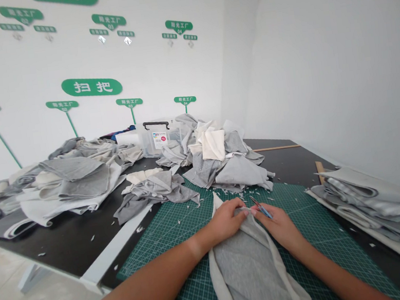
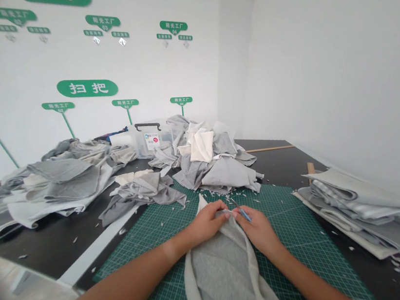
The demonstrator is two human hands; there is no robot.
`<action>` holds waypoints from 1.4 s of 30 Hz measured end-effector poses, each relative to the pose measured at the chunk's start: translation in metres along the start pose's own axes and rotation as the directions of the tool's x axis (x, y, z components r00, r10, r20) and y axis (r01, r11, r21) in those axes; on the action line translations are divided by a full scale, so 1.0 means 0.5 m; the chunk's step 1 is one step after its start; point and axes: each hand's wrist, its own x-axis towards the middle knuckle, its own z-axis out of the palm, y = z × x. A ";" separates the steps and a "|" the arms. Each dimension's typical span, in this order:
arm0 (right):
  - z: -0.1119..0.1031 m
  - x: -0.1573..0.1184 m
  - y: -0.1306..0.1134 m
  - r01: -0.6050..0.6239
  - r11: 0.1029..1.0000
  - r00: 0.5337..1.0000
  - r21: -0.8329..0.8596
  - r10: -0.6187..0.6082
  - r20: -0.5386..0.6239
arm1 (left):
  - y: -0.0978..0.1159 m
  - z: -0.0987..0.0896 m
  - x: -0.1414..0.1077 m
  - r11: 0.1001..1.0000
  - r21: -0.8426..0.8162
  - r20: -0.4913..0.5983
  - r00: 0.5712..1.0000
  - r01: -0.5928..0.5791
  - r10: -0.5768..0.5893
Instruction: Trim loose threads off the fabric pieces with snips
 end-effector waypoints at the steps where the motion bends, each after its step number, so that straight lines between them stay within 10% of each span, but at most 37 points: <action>1: 0.000 0.000 0.000 -0.001 1.000 1.000 0.003 0.001 -0.002 | 0.000 0.000 0.000 1.000 -0.010 0.001 1.000 0.006 -0.006; 42: 0.010 -0.009 -0.016 0.000 0.991 1.000 -0.132 -0.001 -0.009 | -0.021 0.010 0.010 0.988 -0.143 -0.009 0.998 0.063 -0.065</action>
